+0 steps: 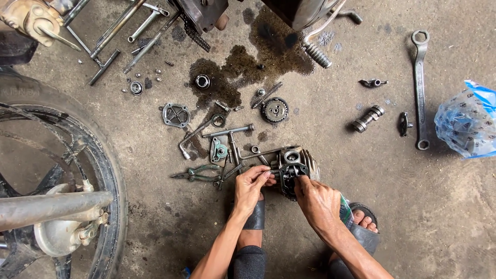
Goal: The person sits on the floor and assembles a motorcycle cylinder head, inserting small metal components by hand and tightening them with a wrench. They handle the cylinder head, various small engine parts, and tools scattered on the concrete floor.
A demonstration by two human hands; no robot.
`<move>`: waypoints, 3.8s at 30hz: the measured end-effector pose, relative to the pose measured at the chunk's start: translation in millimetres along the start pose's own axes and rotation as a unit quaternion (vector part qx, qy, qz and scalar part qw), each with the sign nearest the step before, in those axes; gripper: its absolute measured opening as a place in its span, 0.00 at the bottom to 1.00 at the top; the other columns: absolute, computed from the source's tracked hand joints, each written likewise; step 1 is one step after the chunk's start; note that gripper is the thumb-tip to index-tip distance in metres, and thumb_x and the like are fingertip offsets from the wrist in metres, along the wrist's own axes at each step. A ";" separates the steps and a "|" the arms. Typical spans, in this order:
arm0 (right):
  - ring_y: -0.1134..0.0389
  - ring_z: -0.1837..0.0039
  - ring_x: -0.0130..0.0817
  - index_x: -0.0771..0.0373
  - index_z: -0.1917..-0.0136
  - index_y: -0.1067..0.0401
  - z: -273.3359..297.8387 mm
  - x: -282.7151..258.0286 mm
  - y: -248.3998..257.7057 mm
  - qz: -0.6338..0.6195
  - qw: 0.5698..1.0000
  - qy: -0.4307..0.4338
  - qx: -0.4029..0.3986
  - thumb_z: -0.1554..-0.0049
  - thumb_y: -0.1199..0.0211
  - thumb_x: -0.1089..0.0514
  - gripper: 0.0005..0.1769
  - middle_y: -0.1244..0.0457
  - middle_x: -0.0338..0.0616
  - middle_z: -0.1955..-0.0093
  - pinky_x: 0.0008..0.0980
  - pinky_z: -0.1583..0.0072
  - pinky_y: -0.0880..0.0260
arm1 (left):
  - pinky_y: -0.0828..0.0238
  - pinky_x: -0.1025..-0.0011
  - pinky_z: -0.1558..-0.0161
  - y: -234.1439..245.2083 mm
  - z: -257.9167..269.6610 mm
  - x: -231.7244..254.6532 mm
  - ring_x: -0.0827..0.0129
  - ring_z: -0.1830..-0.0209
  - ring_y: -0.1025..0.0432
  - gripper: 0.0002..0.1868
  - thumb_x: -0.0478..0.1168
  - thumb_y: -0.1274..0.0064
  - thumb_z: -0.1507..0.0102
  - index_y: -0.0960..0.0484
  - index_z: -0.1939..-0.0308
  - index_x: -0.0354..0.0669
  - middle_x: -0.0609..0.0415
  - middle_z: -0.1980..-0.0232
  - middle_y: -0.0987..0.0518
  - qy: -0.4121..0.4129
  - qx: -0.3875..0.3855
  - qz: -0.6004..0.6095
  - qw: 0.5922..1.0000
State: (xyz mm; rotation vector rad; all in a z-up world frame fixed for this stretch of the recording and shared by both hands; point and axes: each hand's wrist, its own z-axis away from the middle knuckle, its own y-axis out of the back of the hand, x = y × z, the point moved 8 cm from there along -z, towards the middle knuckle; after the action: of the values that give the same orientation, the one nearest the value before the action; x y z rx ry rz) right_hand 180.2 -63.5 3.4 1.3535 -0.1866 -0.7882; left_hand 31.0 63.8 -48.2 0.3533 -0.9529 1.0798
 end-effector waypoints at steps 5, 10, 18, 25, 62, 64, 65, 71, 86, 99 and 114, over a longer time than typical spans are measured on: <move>0.29 0.65 0.47 0.49 0.60 0.34 0.2 0.8 -0.3 -0.004 1.000 -0.003 -0.003 0.39 0.40 0.46 0.11 0.32 0.34 0.68 0.48 0.71 0.39 | 0.15 0.68 0.59 -1.0 -0.2 -1.5 0.57 0.67 0.17 0.09 0.28 0.43 0.36 0.16 0.51 0.30 0.38 0.62 0.14 0.004 0.000 0.005 1.000; 0.32 0.69 0.47 0.49 0.60 0.34 0.3 0.2 0.2 0.005 1.000 0.004 0.018 0.39 0.40 0.46 0.11 0.33 0.36 0.70 0.47 0.72 0.40 | 0.16 0.70 0.60 -2.9 0.3 4.3 0.58 0.66 0.17 0.09 0.29 0.42 0.36 0.16 0.51 0.32 0.40 0.62 0.14 -0.030 -0.002 -0.002 1.000; 0.30 0.67 0.48 0.47 0.59 0.32 0.4 3.2 -3.7 0.019 1.000 -0.013 -0.008 0.39 0.42 0.44 0.10 0.33 0.37 0.69 0.48 0.69 0.39 | 0.14 0.68 0.59 -2.9 -2.6 4.5 0.59 0.66 0.17 0.10 0.31 0.42 0.34 0.17 0.50 0.31 0.40 0.61 0.14 -0.042 -0.032 -0.004 0.999; 0.31 0.69 0.44 0.44 0.55 0.27 1.3 2.7 -1.1 0.070 0.997 -0.021 -0.002 0.37 0.42 0.41 0.10 0.32 0.37 0.68 0.43 0.69 0.39 | 0.17 0.68 0.63 -6.1 -1.3 -0.8 0.56 0.71 0.19 0.06 0.32 0.49 0.30 0.21 0.52 0.30 0.38 0.65 0.17 -0.014 -0.060 0.057 0.996; 0.23 0.56 0.50 0.36 0.43 0.20 2.1 5.1 -3.0 0.142 0.978 -0.121 -0.092 0.36 0.47 0.31 0.20 0.26 0.47 0.61 0.42 0.54 0.29 | 0.20 0.71 0.64 2.3 2.4 -6.2 0.62 0.67 0.19 0.07 0.35 0.47 0.28 0.21 0.49 0.37 0.44 0.60 0.16 -0.024 -0.086 0.031 0.995; 0.23 0.58 0.47 0.33 0.44 0.21 2.2 8.9 -6.3 0.150 0.977 -0.118 -0.092 0.35 0.46 0.30 0.18 0.27 0.45 0.64 0.41 0.56 0.29 | 0.18 0.72 0.65 1.5 -0.6 -14.6 0.59 0.68 0.19 0.08 0.34 0.46 0.29 0.21 0.47 0.35 0.41 0.61 0.16 -0.041 -0.077 0.053 0.995; 0.23 0.58 0.47 0.33 0.44 0.21 3.0 11.5 -8.6 0.150 0.977 -0.121 -0.092 0.35 0.46 0.30 0.18 0.27 0.45 0.64 0.41 0.56 0.29 | 0.18 0.72 0.65 2.8 0.8 -10.8 0.59 0.68 0.19 0.08 0.34 0.46 0.29 0.21 0.47 0.35 0.41 0.61 0.16 -0.040 -0.080 0.052 0.995; 0.27 0.64 0.47 0.38 0.50 0.21 4.0 7.2 -4.1 0.125 0.990 -0.066 -0.012 0.38 0.40 0.36 0.12 0.30 0.45 0.68 0.43 0.62 0.32 | 0.17 0.71 0.65 -4.5 -3.6 -18.5 0.58 0.68 0.20 0.05 0.31 0.47 0.29 0.22 0.51 0.32 0.38 0.63 0.18 -0.020 -0.102 0.120 0.987; 0.30 0.67 0.47 0.46 0.58 0.27 0.3 0.5 4.4 0.048 0.998 -0.040 -0.003 0.38 0.41 0.40 0.13 0.30 0.37 0.66 0.48 0.67 0.37 | 0.17 0.69 0.60 -9.9 -0.8 -9.7 0.59 0.68 0.19 0.06 0.34 0.49 0.30 0.23 0.51 0.34 0.41 0.63 0.17 -0.017 -0.081 0.082 0.993; 0.33 0.70 0.45 0.49 0.61 0.34 -0.3 1.9 -1.4 0.019 1.000 -0.010 -0.013 0.37 0.43 0.43 0.14 0.35 0.37 0.71 0.47 0.70 0.40 | 0.17 0.71 0.62 -10.8 1.7 1.8 0.65 0.69 0.19 0.07 0.37 0.42 0.34 0.21 0.55 0.38 0.46 0.66 0.16 -0.079 -0.023 -0.003 0.997; 0.35 0.72 0.44 0.50 0.59 0.33 -0.6 -1.4 2.1 0.006 1.000 -0.002 -0.015 0.37 0.43 0.45 0.12 0.36 0.39 0.72 0.46 0.70 0.41 | 0.19 0.72 0.67 -23.4 -8.1 10.5 0.63 0.75 0.21 0.10 0.40 0.48 0.30 0.19 0.54 0.34 0.44 0.70 0.17 0.014 -0.135 -0.071 0.988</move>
State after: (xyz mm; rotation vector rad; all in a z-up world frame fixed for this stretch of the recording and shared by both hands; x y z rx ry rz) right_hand 180.3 -62.2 5.6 1.3206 -0.1852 -0.7805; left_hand 56.6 64.5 -40.1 0.1794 -1.0178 0.8129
